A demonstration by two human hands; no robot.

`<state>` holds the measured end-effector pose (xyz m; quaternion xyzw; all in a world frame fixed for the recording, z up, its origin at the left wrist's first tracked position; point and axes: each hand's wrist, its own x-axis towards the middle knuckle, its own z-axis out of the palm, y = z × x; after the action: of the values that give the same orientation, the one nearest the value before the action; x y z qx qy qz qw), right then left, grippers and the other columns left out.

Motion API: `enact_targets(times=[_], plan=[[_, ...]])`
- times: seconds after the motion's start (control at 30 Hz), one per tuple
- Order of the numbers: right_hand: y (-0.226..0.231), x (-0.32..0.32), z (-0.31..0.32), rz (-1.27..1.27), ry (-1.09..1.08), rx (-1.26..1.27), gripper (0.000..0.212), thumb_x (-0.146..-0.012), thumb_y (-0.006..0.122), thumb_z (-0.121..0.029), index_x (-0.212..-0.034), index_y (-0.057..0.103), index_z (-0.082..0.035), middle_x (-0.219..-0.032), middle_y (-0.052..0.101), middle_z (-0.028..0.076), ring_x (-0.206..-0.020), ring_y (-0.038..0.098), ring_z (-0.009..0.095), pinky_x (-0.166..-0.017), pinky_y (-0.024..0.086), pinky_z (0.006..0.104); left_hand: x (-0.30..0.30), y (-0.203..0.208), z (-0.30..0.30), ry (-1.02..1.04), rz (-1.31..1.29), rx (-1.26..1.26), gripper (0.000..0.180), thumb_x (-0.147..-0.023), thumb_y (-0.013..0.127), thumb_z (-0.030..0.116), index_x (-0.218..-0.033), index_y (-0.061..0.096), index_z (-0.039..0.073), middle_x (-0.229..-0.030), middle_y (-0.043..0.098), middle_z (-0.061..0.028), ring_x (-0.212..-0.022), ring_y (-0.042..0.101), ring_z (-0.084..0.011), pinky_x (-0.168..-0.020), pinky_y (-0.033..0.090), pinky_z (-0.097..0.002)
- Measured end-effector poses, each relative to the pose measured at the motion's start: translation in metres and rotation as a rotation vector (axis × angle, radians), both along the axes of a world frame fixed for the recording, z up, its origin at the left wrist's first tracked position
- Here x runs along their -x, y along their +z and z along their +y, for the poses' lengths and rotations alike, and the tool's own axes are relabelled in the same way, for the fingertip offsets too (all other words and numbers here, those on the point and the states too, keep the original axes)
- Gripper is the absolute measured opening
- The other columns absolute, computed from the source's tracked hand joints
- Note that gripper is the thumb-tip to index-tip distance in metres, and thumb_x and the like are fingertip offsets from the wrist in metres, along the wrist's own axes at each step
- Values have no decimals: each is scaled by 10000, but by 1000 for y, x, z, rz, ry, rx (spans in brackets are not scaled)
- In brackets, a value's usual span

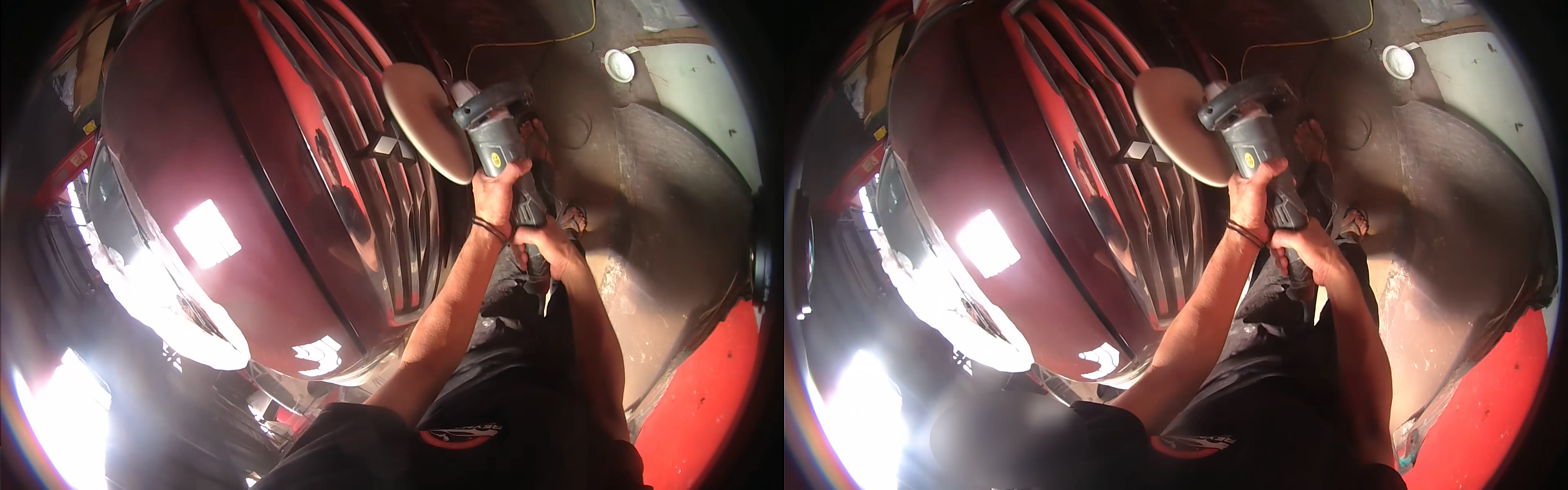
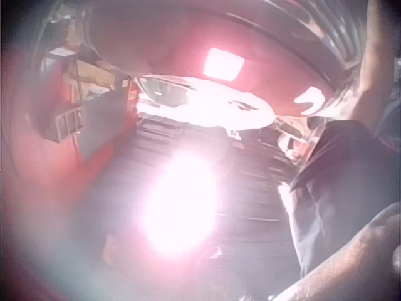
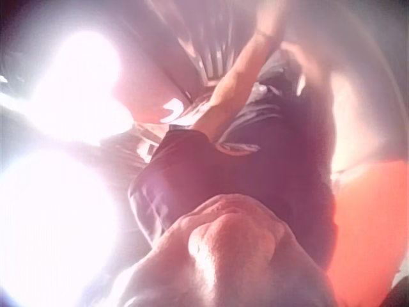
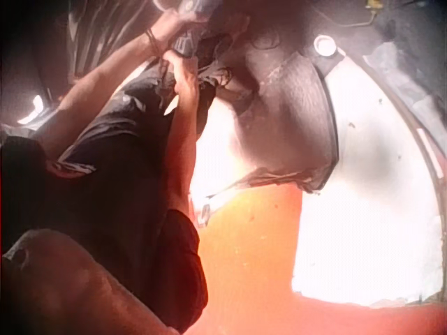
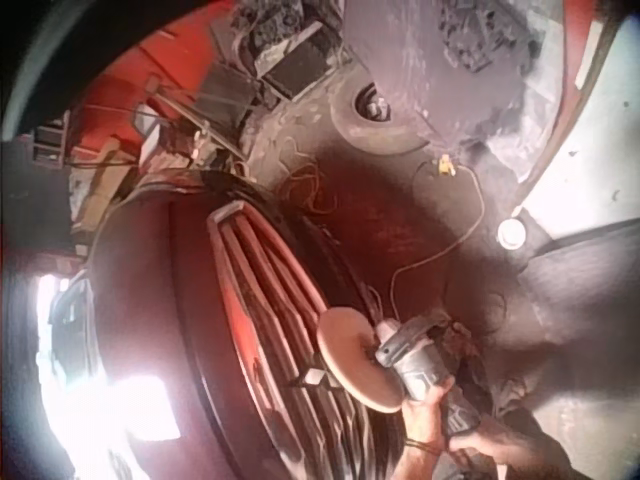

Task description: The person uses a rotary polisher with a buffing pad to polish the front bumper of a maroon car. They move the tool across the grille and bumper surface, occasionally pausing to wipe the area with their hand.

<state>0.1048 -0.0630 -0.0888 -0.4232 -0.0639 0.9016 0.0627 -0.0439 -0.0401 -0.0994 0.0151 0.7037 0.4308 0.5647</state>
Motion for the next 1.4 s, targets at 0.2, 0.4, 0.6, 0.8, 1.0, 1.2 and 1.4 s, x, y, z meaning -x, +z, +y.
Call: enact_targets(times=[0.2, 0.4, 0.6, 0.8, 1.0, 1.2, 1.4], plan=[[3, -30, -64, -33, 79, -6, 111, -820, 708, -94, -771, 658, -8, -643, 628, 79, -541, 626, 190, -521, 518, 350, -28, -6, -79, 45, -79, 118, 438, -809, 844, 238, -1125, 667, -7, -912, 710, -121, -772, 717, -226, -679, 610, -388], [0, -41, -86, -248, 212, -130, 100, -826, 700, -78, -813, 669, 16, -627, 656, 80, -532, 648, 178, -495, 514, 346, -43, -19, -112, 142, -275, 70, 489, -830, 841, 281, -1182, 652, -3, -980, 727, -144, -863, 740, -253, -755, 642, -431], [-8, -31, -76, -366, 195, -402, 166, -833, 733, -94, -912, 691, 45, -692, 699, 107, -556, 685, 187, -525, 542, 361, -28, -38, -96, 123, -496, -78, 606, -818, 838, 352, -1246, 640, -28, -1069, 741, -144, -930, 753, -278, -839, 650, -429], [-16, 0, -27, -499, 152, -705, 223, -812, 771, -98, -978, 722, 42, -839, 767, 169, -815, 769, 239, -762, 583, 426, 0, -41, -28, 90, -559, -198, 615, -808, 812, 354, -1253, 658, -41, -1093, 748, -161, -954, 754, -291, -875, 645, -437], [-20, 35, 69, -506, 28, -810, 155, -819, 753, -131, -810, 672, 1, -601, 626, 35, -503, 613, 137, -487, 478, 347, 29, -46, 66, 75, -586, -346, 604, -812, 795, 337, -1256, 651, -47, -1106, 740, -164, -974, 748, -305, -907, 633, -447], [-18, 59, 175, -431, 158, -639, 170, -828, 710, -153, -784, 659, 3, -625, 628, 45, -526, 597, 142, -485, 461, 344, 57, -59, 162, 115, -549, -371, 522, -837, 769, 343, -1190, 647, -22, -1020, 720, -164, -900, 736, -298, -796, 636, -457], [-23, 81, 266, -412, 222, -707, 173, -801, 709, -181, -768, 673, -15, -648, 623, 36, -539, 583, 133, -494, 456, 325, 86, -59, 270, 61, -675, -437, 437, -859, 776, 378, -1089, 694, 15, -917, 734, -132, -827, 736, -280, -768, 628, -433]])
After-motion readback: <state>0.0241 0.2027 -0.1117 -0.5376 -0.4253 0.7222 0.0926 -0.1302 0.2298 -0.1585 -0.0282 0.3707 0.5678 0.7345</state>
